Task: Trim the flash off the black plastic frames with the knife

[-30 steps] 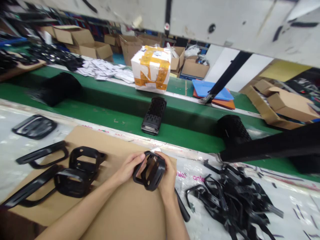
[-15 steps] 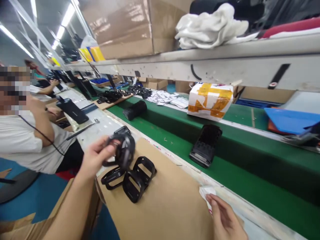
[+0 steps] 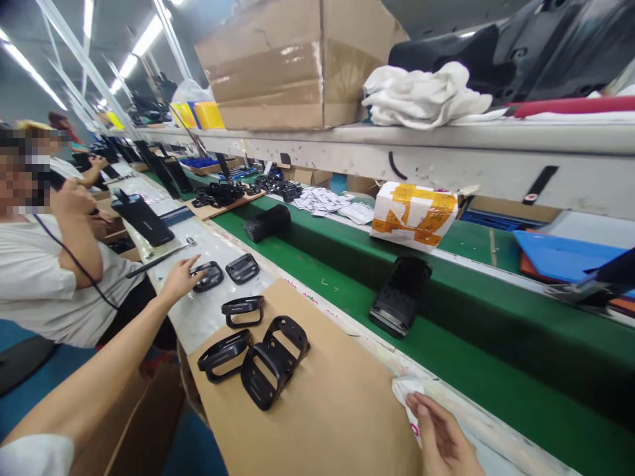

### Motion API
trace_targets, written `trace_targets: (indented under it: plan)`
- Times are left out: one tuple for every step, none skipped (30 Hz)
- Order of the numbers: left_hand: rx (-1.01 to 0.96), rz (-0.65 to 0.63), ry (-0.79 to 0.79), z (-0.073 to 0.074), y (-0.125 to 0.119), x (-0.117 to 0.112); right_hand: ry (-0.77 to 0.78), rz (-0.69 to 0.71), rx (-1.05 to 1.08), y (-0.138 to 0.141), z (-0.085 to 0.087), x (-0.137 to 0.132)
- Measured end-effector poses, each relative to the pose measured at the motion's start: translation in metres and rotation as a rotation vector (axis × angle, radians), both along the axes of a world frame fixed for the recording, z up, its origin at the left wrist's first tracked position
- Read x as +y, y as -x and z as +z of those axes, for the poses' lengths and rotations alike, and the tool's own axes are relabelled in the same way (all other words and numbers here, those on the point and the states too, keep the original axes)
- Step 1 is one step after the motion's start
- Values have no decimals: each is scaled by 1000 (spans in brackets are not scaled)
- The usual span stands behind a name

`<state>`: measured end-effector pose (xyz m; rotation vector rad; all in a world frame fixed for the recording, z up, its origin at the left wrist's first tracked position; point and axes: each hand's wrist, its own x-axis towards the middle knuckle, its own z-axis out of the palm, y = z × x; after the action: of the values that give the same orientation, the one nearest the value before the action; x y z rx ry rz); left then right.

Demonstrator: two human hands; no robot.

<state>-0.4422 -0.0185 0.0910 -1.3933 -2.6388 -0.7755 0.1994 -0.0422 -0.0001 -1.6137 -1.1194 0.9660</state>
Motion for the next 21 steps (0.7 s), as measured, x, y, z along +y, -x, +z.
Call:
trace_targets:
  plan:
    - [24,1,-38,0,-4,0,-16,14,1,-2,-3,0]
    - [54,-10,-87,2,-10,-1,-28,24,1,-3,-5,0]
    - [83,-36,-136,6,-18,-3,-39,23,2,-4,-7,0]
    - [98,-82,-173,11,-27,-5,-45,23,4,-3,-8,0]
    - [89,-148,-188,17,-39,-9,-46,20,4,-3,-8,-1]
    - [46,-233,-165,24,-53,-12,-45,12,6,-1,-8,-1]
    - [-27,-329,-104,31,-69,-16,-45,1,10,1,-8,-1]
    - [-109,-427,-36,37,-87,-18,-47,-12,17,3,-7,-2]
    - [-171,-520,29,41,-105,-20,-51,-25,28,5,-7,-2]
    - [-205,-607,74,44,-124,-21,-58,-36,41,7,-6,-3]
    - [-226,-700,103,44,-142,-19,-70,-44,56,9,-5,-3]
    - [-241,-795,128,43,-159,-16,-86,-45,69,11,-5,-3]
    - [-252,-886,156,39,-175,-11,-107,-39,82,13,-4,-3]
    - [-257,-967,192,34,-189,-5,-131,-26,90,14,-4,-3]
    - [-255,-1033,237,30,-201,3,-159,-11,96,16,-3,-2]
    - [-244,-1088,286,26,-213,11,-192,13,102,18,-2,-1]
    - [-226,-1136,323,24,-223,18,-206,30,99,19,-1,-1]
    - [-203,-1182,337,24,-233,25,-213,36,87,21,0,0]
    - [-180,-1220,326,28,-242,31,-218,42,76,22,2,0]
    - [-163,-1252,290,34,-251,35,-218,55,63,23,4,1]
    - [-152,-1270,231,42,-259,37,-216,77,51,23,8,0]
